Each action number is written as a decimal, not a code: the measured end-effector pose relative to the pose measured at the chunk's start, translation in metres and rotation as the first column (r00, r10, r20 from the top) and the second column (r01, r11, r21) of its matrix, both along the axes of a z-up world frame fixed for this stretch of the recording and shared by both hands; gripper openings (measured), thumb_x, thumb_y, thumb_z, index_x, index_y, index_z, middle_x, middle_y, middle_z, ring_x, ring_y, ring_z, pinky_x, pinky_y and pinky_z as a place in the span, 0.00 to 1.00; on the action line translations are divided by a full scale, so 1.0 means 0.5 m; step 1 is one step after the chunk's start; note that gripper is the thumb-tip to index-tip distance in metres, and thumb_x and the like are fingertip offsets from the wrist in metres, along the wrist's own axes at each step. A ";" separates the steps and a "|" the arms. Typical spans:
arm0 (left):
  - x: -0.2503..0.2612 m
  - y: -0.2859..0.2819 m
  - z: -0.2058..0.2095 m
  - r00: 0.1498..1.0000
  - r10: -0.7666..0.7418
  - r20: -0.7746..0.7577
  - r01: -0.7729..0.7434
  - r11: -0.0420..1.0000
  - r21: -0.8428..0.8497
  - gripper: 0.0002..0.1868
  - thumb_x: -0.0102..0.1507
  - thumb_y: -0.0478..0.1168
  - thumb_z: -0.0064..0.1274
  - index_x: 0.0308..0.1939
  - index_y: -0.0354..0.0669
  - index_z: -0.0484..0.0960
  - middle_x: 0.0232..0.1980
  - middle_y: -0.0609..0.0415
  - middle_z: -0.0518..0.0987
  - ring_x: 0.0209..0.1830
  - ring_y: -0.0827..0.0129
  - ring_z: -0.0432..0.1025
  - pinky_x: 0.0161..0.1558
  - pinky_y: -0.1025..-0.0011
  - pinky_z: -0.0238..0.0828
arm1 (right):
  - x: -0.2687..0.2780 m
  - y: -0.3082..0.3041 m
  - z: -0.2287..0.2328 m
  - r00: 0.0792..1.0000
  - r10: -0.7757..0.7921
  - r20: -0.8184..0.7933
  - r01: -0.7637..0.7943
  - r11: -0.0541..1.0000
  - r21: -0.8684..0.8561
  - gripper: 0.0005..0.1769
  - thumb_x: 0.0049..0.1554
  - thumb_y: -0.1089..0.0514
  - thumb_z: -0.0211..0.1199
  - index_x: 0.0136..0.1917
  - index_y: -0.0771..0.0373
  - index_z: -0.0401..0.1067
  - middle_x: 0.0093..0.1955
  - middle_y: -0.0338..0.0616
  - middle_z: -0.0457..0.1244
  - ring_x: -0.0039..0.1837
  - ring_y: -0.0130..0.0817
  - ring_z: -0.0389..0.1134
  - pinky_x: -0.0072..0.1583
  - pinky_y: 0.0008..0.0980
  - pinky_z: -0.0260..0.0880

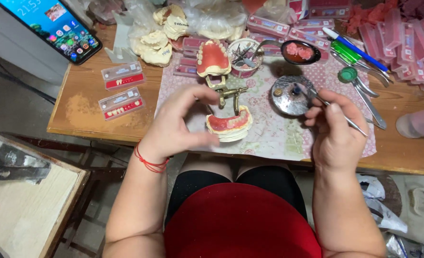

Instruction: Applying and shaping material on a dental model using a specialized tool

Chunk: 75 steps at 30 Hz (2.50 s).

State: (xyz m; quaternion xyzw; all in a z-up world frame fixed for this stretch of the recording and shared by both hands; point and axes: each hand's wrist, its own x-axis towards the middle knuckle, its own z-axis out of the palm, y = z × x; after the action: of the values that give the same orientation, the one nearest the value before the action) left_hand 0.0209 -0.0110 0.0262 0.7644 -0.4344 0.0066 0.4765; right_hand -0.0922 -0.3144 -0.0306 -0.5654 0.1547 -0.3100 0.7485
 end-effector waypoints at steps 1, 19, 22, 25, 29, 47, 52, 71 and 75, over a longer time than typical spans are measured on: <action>0.002 0.000 -0.017 1.000 0.009 -0.004 -0.009 1.000 -0.001 0.37 0.52 0.60 0.70 0.57 0.46 0.76 0.55 0.55 0.80 0.55 0.64 0.75 0.60 0.67 0.68 | -0.001 0.001 0.004 1.000 0.009 -0.004 -0.009 1.000 -0.001 0.17 0.63 0.55 0.61 0.60 0.67 0.74 0.47 0.51 0.69 0.41 0.29 0.71 0.41 0.21 0.72; -0.076 -0.060 -0.090 0.907 0.257 0.334 -0.262 0.965 -0.030 0.27 0.64 0.66 0.49 0.50 0.49 0.83 0.48 0.62 0.85 0.49 0.64 0.76 0.54 0.60 0.58 | -0.006 0.010 0.001 0.999 -0.003 0.034 0.002 1.000 0.006 0.13 0.63 0.51 0.63 0.55 0.61 0.69 0.44 0.46 0.65 0.39 0.31 0.68 0.39 0.24 0.68; -0.080 -0.068 -0.079 0.890 0.277 0.363 -0.279 0.959 -0.048 0.26 0.65 0.64 0.48 0.49 0.48 0.84 0.47 0.62 0.84 0.51 0.63 0.75 0.53 0.60 0.56 | -0.004 0.007 -0.003 0.997 0.011 0.075 -0.011 1.000 -0.001 0.13 0.63 0.51 0.63 0.54 0.61 0.69 0.43 0.47 0.64 0.38 0.32 0.67 0.40 0.26 0.67; -0.081 -0.073 -0.083 0.888 0.288 0.358 -0.294 0.955 -0.038 0.25 0.64 0.63 0.52 0.49 0.49 0.83 0.51 0.64 0.85 0.54 0.61 0.75 0.55 0.60 0.54 | -0.005 0.008 -0.004 0.994 0.006 0.108 -0.005 1.000 -0.006 0.13 0.63 0.52 0.62 0.54 0.62 0.68 0.43 0.49 0.65 0.36 0.32 0.65 0.39 0.27 0.66; -0.077 -0.073 -0.090 0.888 0.276 0.369 -0.274 0.960 -0.059 0.24 0.64 0.61 0.56 0.52 0.48 0.83 0.59 0.57 0.83 0.63 0.54 0.75 0.62 0.57 0.58 | -0.006 0.010 -0.003 0.993 0.012 0.117 -0.013 1.000 0.012 0.10 0.63 0.55 0.59 0.53 0.63 0.67 0.41 0.51 0.63 0.36 0.36 0.63 0.39 0.29 0.64; -0.076 -0.068 -0.101 0.934 0.145 0.326 -0.168 0.985 0.045 0.24 0.70 0.55 0.48 0.61 0.43 0.77 0.66 0.54 0.81 0.70 0.55 0.74 0.69 0.56 0.60 | -0.010 0.016 -0.009 0.997 0.003 0.077 -0.001 1.000 -0.025 0.10 0.65 0.53 0.59 0.54 0.61 0.67 0.42 0.48 0.63 0.37 0.34 0.64 0.41 0.27 0.67; -0.078 -0.076 -0.102 0.924 0.177 0.339 -0.197 0.980 0.027 0.21 0.70 0.53 0.53 0.60 0.43 0.79 0.64 0.55 0.82 0.69 0.56 0.76 0.66 0.58 0.62 | -0.011 0.016 -0.009 0.998 -0.004 0.062 0.005 1.000 -0.016 0.12 0.65 0.52 0.60 0.55 0.62 0.68 0.42 0.49 0.63 0.39 0.34 0.64 0.43 0.27 0.66; -0.102 -0.095 -0.084 0.943 0.268 0.195 -0.259 0.963 -0.072 0.27 0.65 0.59 0.57 0.59 0.43 0.78 0.64 0.53 0.82 0.67 0.61 0.77 0.71 0.57 0.61 | -0.068 0.072 -0.011 0.989 0.013 0.149 0.063 0.868 -0.493 0.22 0.67 0.55 0.58 0.65 0.76 0.66 0.59 0.71 0.65 0.58 0.58 0.72 0.60 0.43 0.79; -0.105 -0.109 -0.083 0.942 0.275 0.192 -0.259 0.960 -0.103 0.25 0.66 0.57 0.57 0.57 0.42 0.78 0.62 0.53 0.83 0.62 0.65 0.79 0.68 0.58 0.65 | -0.083 0.143 0.056 0.952 0.260 0.161 -0.118 0.797 -0.592 0.12 0.60 0.68 0.64 0.51 0.61 0.63 0.47 0.55 0.64 0.54 0.40 0.69 0.71 0.51 0.82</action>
State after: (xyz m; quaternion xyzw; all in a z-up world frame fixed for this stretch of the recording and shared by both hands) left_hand -0.0315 -0.0653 -0.0154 0.7926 -0.3728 0.1662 0.4529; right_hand -0.1335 -0.2427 -0.0028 -0.7369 -0.0933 -0.3298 0.5826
